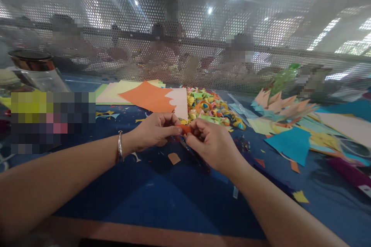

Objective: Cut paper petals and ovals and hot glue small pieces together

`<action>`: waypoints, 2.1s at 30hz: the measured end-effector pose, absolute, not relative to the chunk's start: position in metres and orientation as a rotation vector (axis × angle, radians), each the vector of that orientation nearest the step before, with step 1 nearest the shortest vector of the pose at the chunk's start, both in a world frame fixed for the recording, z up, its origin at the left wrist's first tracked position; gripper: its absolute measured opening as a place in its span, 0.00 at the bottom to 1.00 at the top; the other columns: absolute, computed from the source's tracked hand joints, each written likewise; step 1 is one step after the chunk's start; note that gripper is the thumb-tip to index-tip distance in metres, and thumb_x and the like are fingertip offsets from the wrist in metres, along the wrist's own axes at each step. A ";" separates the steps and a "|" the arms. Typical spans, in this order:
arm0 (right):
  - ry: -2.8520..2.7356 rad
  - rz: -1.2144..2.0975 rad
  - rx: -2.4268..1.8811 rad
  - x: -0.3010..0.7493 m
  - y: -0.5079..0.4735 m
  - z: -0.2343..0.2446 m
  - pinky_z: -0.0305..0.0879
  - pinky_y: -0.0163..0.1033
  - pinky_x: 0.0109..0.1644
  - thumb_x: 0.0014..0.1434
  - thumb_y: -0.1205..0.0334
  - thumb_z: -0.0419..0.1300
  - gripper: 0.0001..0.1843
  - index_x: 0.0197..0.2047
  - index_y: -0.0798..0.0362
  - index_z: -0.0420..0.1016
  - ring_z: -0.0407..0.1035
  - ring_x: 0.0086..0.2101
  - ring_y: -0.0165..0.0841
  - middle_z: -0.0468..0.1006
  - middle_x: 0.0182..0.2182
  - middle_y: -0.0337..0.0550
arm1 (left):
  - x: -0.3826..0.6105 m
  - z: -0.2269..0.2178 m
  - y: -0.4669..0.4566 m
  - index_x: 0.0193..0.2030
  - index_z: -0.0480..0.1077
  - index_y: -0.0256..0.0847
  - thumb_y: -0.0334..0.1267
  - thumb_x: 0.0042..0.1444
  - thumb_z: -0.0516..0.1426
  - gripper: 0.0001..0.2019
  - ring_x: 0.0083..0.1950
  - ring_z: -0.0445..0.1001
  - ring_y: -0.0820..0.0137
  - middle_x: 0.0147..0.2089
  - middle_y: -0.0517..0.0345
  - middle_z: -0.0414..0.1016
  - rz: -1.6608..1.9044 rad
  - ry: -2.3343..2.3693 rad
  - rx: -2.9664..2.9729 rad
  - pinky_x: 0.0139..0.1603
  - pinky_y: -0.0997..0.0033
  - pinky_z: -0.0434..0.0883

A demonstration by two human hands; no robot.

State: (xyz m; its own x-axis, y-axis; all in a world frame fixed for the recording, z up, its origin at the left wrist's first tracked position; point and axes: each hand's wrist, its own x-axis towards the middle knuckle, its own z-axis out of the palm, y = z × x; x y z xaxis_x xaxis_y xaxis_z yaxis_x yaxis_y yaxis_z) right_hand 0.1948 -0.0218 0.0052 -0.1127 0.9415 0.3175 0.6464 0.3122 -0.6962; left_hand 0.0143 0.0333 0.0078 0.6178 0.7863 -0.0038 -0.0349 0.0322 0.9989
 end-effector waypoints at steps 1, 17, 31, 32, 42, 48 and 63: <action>-1.843 0.507 -1.410 0.194 -0.022 0.006 0.54 0.34 0.23 0.53 0.59 0.57 0.06 0.27 0.50 0.68 0.57 0.21 0.27 0.65 0.19 0.34 | 0.015 0.007 0.034 0.28 0.67 0.36 0.29 0.57 0.62 0.09 0.26 0.73 0.80 0.24 0.63 0.74 0.726 0.678 1.389 0.33 0.78 0.71; -1.791 0.431 -1.343 0.194 -0.026 0.005 0.52 0.34 0.21 0.60 0.56 0.59 0.07 0.35 0.50 0.73 0.59 0.19 0.27 0.67 0.19 0.34 | 0.012 0.004 0.039 0.31 0.71 0.36 0.25 0.52 0.59 0.03 0.27 0.75 0.78 0.27 0.59 0.76 0.754 0.668 1.429 0.32 0.77 0.71; -2.367 0.273 -1.662 0.210 -0.018 -0.001 0.58 0.39 0.31 0.59 0.55 0.59 0.08 0.31 0.50 0.73 0.67 0.27 0.34 0.75 0.28 0.41 | 0.011 0.003 0.050 0.32 0.66 0.37 0.28 0.58 0.57 0.05 0.35 0.77 0.73 0.32 0.58 0.74 0.966 0.788 1.297 0.31 0.75 0.73; -2.386 0.262 -1.657 0.211 -0.018 -0.003 0.58 0.39 0.31 0.59 0.55 0.59 0.09 0.31 0.50 0.72 0.67 0.28 0.34 0.75 0.28 0.41 | 0.011 0.003 0.050 0.31 0.66 0.37 0.28 0.58 0.58 0.05 0.35 0.77 0.74 0.32 0.58 0.75 0.974 0.785 1.283 0.32 0.75 0.73; -2.265 0.319 -1.635 0.207 -0.016 0.000 0.59 0.39 0.31 0.58 0.59 0.55 0.09 0.27 0.50 0.68 0.65 0.26 0.33 0.72 0.26 0.40 | 0.011 0.006 0.046 0.31 0.70 0.35 0.27 0.57 0.61 0.05 0.35 0.75 0.75 0.33 0.57 0.76 0.956 0.817 1.203 0.34 0.74 0.70; -2.077 0.377 -1.534 0.203 -0.017 0.005 0.59 0.38 0.29 0.59 0.55 0.54 0.11 0.27 0.49 0.67 0.65 0.26 0.32 0.72 0.25 0.39 | 0.013 0.009 0.038 0.32 0.70 0.35 0.28 0.58 0.61 0.05 0.32 0.73 0.76 0.30 0.58 0.74 0.803 0.810 1.165 0.32 0.74 0.69; -1.933 0.592 -1.435 0.199 -0.015 -0.008 0.63 0.38 0.29 0.57 0.59 0.59 0.07 0.37 0.48 0.64 0.69 0.27 0.33 0.74 0.28 0.38 | 0.018 0.003 0.024 0.29 0.71 0.37 0.27 0.53 0.62 0.05 0.30 0.71 0.77 0.27 0.62 0.73 0.837 0.783 1.448 0.36 0.75 0.69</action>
State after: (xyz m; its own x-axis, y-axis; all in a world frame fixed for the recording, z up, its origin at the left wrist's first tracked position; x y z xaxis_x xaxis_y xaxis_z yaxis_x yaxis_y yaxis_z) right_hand 0.1990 -0.0151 -0.0079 -0.1890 0.9541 0.2321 0.6604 0.2984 -0.6890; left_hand 0.0181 0.0235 0.0035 0.5098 0.8591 0.0446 -0.0137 -0.0438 0.9989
